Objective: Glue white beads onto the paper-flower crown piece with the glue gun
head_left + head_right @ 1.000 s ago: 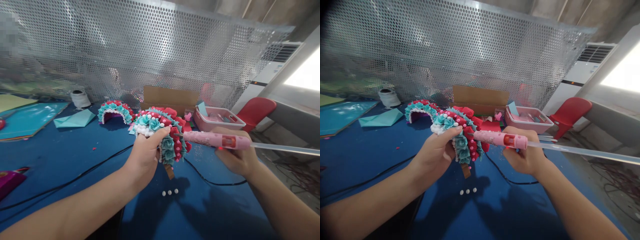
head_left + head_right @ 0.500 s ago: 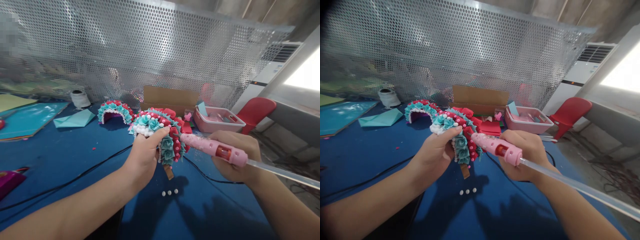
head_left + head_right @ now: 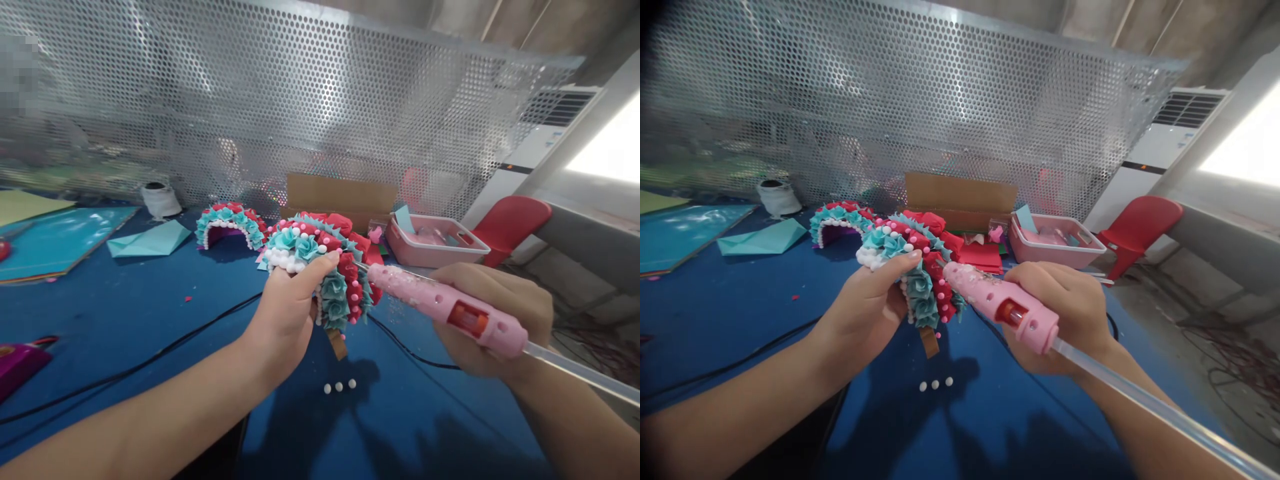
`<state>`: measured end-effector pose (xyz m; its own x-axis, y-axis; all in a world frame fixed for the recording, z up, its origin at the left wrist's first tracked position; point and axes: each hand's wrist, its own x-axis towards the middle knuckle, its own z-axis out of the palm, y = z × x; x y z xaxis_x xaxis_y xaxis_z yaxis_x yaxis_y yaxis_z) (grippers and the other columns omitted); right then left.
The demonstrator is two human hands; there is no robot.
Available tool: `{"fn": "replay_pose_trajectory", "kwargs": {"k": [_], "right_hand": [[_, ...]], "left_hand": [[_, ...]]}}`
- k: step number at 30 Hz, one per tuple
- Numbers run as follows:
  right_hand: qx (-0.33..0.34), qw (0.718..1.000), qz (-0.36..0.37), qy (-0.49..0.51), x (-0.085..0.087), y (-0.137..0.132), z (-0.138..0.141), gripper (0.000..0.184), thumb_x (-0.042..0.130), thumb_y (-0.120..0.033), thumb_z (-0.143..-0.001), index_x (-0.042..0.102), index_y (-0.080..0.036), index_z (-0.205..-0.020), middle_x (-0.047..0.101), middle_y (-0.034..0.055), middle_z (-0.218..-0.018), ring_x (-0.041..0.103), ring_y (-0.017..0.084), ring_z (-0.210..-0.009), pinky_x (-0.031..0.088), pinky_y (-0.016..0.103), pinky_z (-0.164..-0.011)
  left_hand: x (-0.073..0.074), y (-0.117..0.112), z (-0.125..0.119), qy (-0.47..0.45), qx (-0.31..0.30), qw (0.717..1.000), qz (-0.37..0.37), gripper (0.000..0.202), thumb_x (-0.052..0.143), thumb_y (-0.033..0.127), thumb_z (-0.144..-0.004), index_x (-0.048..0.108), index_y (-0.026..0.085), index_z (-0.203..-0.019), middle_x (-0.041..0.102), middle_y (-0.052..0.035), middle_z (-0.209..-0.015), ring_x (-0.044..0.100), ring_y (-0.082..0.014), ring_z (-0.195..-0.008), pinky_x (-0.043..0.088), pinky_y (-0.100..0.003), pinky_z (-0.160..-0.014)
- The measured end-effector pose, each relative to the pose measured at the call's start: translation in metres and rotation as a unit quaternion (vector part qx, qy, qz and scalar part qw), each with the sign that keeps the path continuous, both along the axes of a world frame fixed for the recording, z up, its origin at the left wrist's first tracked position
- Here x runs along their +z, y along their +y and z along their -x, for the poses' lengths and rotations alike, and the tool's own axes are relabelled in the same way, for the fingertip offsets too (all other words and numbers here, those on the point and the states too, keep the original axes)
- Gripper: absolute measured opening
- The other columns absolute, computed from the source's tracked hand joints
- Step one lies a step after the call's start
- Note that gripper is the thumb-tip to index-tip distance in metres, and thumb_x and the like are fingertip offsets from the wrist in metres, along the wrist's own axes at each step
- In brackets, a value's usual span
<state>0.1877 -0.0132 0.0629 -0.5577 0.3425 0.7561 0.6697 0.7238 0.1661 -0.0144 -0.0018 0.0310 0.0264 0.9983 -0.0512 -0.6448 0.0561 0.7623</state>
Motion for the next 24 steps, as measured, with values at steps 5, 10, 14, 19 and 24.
{"fn": "replay_pose_trajectory", "kwargs": {"k": [5, 10, 14, 19, 24], "right_hand": [[0.002, 1.0, -0.002, -0.016, -0.0022, 0.003, -0.0003, 0.007, 0.055, -0.018, -0.076, 0.053, -0.021, -0.081, 0.061, 0.0008, -0.06, 0.052, 0.012, -0.049, 0.039, 0.025, -0.047], [-0.006, 1.0, -0.002, -0.021, -0.0051, 0.0058, -0.0035, 0.004, 0.054, -0.02, -0.075, 0.053, -0.021, -0.079, 0.057, -0.0005, -0.057, 0.048, 0.012, -0.047, 0.037, 0.026, -0.046], [-0.006, 1.0, -0.019, -0.018, -0.0051, 0.0051, -0.0039, 0.006, 0.055, -0.018, -0.073, 0.053, -0.021, -0.079, 0.057, -0.0003, -0.058, 0.047, 0.012, -0.049, 0.037, 0.026, -0.048], [-0.009, 1.0, -0.001, -0.026, -0.0047, 0.0051, -0.0023, 0.006, 0.055, -0.019, -0.073, 0.052, -0.021, -0.077, 0.055, -0.0008, -0.057, 0.045, 0.012, -0.047, 0.035, 0.026, -0.046], [-0.002, 1.0, -0.008, -0.01, -0.0075, 0.0063, -0.0044, 0.002, 0.054, -0.021, -0.077, 0.052, -0.021, -0.076, 0.053, -0.0013, -0.056, 0.043, 0.011, -0.048, 0.033, 0.026, -0.046]], "left_hand": [[-0.0006, 0.0, 0.0002, 0.0, 0.011, 1.0, 0.024, 0.026, 0.073, 0.028, -0.072, 0.058, 0.017, -0.09, 0.057, -0.0007, -0.081, 0.057, -0.013, -0.071, 0.05, -0.026, -0.062], [-0.0023, 0.0001, 0.0001, 0.014, 0.011, 1.0, -0.011, 0.02, 0.071, 0.021, -0.07, 0.059, 0.017, -0.086, 0.055, -0.0001, -0.077, 0.055, -0.0129, -0.068, 0.05, -0.026, -0.059], [-0.0024, 0.0006, -0.0003, 0.028, 0.021, 0.999, -0.024, 0.016, 0.071, 0.022, -0.072, 0.058, 0.016, -0.079, 0.052, 0.0009, -0.071, 0.051, -0.0111, -0.062, 0.047, -0.025, -0.053], [-0.0015, 0.0006, 0.0003, 0.028, 0.034, 0.999, -0.028, 0.015, 0.07, 0.016, -0.07, 0.057, 0.017, -0.078, 0.055, 0.0008, -0.075, 0.053, -0.0119, -0.067, 0.046, -0.025, -0.059], [-0.0031, 0.001, -0.0001, 0.006, 0.04, 0.998, -0.052, 0.021, 0.069, 0.013, -0.069, 0.051, 0.02, -0.077, 0.061, 0.0006, -0.083, 0.058, -0.0144, -0.076, 0.046, -0.026, -0.065]]}}
